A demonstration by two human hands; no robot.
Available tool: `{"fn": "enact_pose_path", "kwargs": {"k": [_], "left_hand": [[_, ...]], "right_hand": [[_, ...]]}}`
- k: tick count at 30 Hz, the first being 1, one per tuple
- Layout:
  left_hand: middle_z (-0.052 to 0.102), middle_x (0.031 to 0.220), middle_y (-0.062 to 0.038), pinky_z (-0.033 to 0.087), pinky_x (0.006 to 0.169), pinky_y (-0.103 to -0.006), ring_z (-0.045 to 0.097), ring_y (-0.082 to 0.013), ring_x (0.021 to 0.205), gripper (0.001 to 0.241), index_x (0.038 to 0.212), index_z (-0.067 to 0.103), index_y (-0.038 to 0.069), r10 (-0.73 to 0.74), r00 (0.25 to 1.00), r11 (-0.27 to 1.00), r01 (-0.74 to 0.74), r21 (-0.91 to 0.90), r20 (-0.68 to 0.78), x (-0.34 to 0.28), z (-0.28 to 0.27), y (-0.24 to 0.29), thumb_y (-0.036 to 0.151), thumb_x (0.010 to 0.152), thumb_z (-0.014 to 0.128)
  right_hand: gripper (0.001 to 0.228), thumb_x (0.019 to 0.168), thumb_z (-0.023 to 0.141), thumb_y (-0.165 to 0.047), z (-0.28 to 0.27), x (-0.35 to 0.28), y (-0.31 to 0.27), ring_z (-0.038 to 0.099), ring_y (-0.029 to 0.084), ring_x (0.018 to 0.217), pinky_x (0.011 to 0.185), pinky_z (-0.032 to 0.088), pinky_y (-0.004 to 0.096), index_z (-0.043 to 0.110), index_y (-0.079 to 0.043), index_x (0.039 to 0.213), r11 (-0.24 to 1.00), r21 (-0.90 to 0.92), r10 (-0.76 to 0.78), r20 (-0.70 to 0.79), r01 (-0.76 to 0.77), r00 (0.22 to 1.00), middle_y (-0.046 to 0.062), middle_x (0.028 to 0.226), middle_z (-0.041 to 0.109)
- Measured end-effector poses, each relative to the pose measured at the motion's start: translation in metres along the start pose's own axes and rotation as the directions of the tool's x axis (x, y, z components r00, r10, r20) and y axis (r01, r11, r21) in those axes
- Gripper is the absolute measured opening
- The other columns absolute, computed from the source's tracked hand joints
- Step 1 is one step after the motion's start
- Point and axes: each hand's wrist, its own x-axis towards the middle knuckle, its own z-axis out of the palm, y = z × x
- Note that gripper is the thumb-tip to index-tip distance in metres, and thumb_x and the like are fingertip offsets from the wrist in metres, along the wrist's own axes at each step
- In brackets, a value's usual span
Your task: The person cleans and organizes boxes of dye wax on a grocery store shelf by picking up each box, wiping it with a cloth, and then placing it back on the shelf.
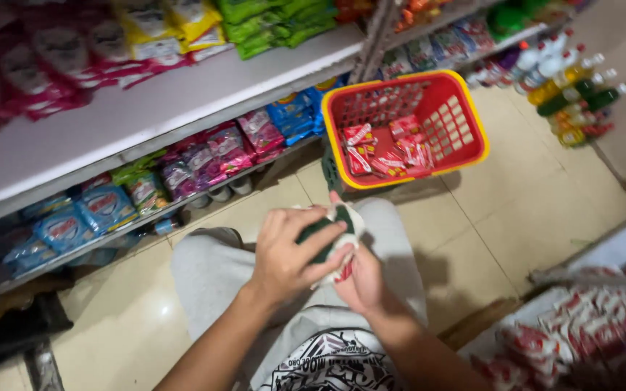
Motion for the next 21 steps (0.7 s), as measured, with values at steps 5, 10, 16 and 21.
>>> {"fn": "enact_pose_path", "kwargs": {"k": [5,10,16,21], "left_hand": [[0.066,0.116,-0.009,0.050,0.085,-0.0433,0.062,-0.0294,0.096,0.040,0.115,0.075,0.012,-0.115,0.978,0.983,0.137,0.122,-0.171,-0.016,-0.001,-0.003,0.025,0.080,0.089],[0.068,0.117,-0.007,0.051,0.084,-0.0413,0.062,-0.0287,0.094,0.039,0.113,0.075,0.015,-0.204,0.961,0.950,0.241,0.201,-0.188,-0.036,-0.012,0.011,0.026,0.078,0.088],[0.068,0.116,-0.005,0.049,0.084,-0.0418,0.062,-0.0285,0.097,0.040,0.112,0.076,0.016,-0.190,0.964,0.918,0.242,0.315,-0.188,-0.049,-0.047,-0.004,0.028,0.076,0.089],[0.065,0.118,-0.008,0.051,0.089,-0.0431,0.061,-0.0312,0.102,0.041,0.113,0.074,0.015,-0.196,0.924,0.870,0.319,0.377,-0.329,-0.069,-0.056,-0.012,0.025,0.076,0.089]], "right_hand": [[0.060,0.110,0.029,-0.039,0.042,0.021,-0.024,0.052,0.024,0.137,0.117,0.040,0.040,0.023,-0.013,0.164,0.999,0.042,0.034,0.006,-0.034,0.999,0.013,0.151,0.049],[0.059,0.113,0.026,-0.043,0.033,0.040,0.002,0.055,0.025,0.130,0.113,0.042,0.043,0.023,-0.018,0.167,0.988,0.088,0.120,0.108,-0.130,0.987,0.013,0.146,0.053],[0.056,0.112,0.028,-0.038,0.047,0.044,0.036,0.051,0.023,0.134,0.116,0.039,0.040,0.023,-0.022,0.166,0.905,0.147,0.361,0.233,-0.400,0.903,0.010,0.148,0.051],[0.059,0.110,0.030,-0.035,0.072,0.054,0.036,0.047,0.021,0.140,0.119,0.035,0.040,0.023,-0.018,0.166,0.866,0.162,0.438,0.208,-0.472,0.875,0.004,0.156,0.045]]}}
